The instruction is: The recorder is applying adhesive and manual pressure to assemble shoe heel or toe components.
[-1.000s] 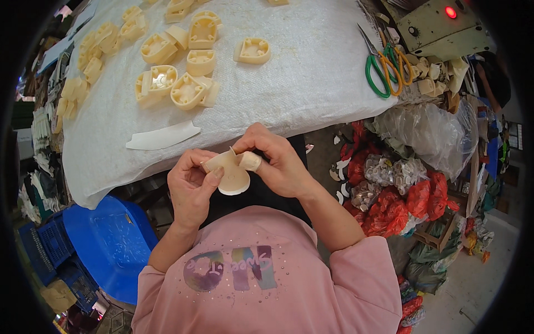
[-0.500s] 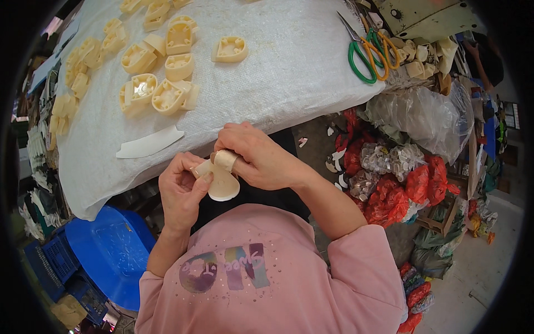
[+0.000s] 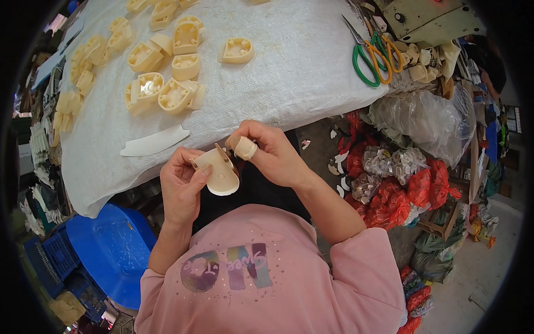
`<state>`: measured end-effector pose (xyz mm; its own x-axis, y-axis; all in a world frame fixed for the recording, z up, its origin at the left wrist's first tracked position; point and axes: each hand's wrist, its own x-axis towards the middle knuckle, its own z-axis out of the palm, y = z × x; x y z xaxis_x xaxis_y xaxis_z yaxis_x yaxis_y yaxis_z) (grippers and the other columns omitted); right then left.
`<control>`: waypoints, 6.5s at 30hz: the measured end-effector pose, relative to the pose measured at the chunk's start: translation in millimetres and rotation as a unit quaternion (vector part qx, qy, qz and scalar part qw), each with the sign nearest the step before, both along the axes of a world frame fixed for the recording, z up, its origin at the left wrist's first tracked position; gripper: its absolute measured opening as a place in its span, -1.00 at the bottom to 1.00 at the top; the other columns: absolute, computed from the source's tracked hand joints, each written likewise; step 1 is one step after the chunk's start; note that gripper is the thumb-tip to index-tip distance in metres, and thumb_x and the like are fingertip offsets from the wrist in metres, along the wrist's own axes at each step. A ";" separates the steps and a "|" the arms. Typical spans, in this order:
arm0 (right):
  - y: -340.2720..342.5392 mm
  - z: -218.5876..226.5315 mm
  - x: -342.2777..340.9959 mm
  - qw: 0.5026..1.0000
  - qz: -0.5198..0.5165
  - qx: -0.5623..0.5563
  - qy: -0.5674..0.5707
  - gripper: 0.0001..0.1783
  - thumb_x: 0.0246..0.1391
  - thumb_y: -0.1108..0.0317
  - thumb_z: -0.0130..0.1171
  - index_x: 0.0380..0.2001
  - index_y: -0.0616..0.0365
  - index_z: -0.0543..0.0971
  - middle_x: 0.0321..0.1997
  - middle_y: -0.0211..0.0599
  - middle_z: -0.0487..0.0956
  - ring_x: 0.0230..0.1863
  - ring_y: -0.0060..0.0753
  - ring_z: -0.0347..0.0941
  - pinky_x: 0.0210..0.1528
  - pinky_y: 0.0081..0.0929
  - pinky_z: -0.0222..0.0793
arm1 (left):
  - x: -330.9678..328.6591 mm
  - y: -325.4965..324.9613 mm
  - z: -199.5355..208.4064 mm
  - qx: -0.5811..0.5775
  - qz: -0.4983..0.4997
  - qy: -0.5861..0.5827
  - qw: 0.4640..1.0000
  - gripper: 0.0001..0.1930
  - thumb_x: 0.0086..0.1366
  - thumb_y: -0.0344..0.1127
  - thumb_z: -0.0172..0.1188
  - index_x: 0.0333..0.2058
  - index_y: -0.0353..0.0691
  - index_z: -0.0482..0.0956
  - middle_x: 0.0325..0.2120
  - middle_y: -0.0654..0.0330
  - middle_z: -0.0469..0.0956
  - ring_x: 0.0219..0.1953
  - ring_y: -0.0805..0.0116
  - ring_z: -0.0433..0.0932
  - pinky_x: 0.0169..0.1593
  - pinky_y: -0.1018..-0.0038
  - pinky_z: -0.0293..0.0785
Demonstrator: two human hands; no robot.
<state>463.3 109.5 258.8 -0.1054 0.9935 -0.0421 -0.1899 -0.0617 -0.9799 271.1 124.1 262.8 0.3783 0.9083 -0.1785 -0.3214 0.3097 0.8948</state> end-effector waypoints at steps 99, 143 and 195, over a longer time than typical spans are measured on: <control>-2.9 -23.7 -60.0 0.980 -0.003 0.189 -0.059 -0.54 0.22 0.31 -0.18 0.17 0.14 0.24 0.18 -0.14 0.21 0.20 -0.20 0.16 0.25 -0.35 0.02 | 28.9 -10.9 -7.5 0.054 0.176 -0.083 0.979 -0.74 0.37 -0.18 -0.19 -0.09 -0.19 0.27 -0.21 0.15 0.36 -0.14 0.40 0.40 -0.05 0.45 0.36; 2.6 -14.3 -54.8 0.986 -0.002 0.147 -0.080 -0.52 0.20 0.24 -0.16 0.15 0.21 0.27 0.00 -0.20 0.35 -0.01 -0.35 0.32 0.05 -0.50 0.20 | 22.6 -15.2 -4.8 0.004 0.105 -0.101 0.989 -0.51 0.19 -0.41 -0.22 0.13 -0.06 0.06 -0.03 0.10 0.26 -0.01 0.29 0.36 0.03 0.30 0.40; 4.5 3.5 -42.2 0.997 0.061 -0.044 0.008 -0.38 0.27 0.02 -0.20 0.24 0.22 0.17 0.04 -0.27 0.35 -0.19 -0.57 0.33 -0.17 -0.66 0.31 | 2.7 4.6 8.7 -0.237 0.024 -0.360 0.902 -0.45 0.38 0.17 -0.44 0.18 -0.01 0.10 -0.08 0.05 0.37 -0.12 0.20 0.42 -0.16 0.33 0.39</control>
<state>421.2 114.0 262.3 -0.2271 0.9657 -0.1263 -0.1918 -0.1715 -0.9663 273.8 128.7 271.4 0.5129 0.8133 -0.2747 -0.7902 0.5723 0.2193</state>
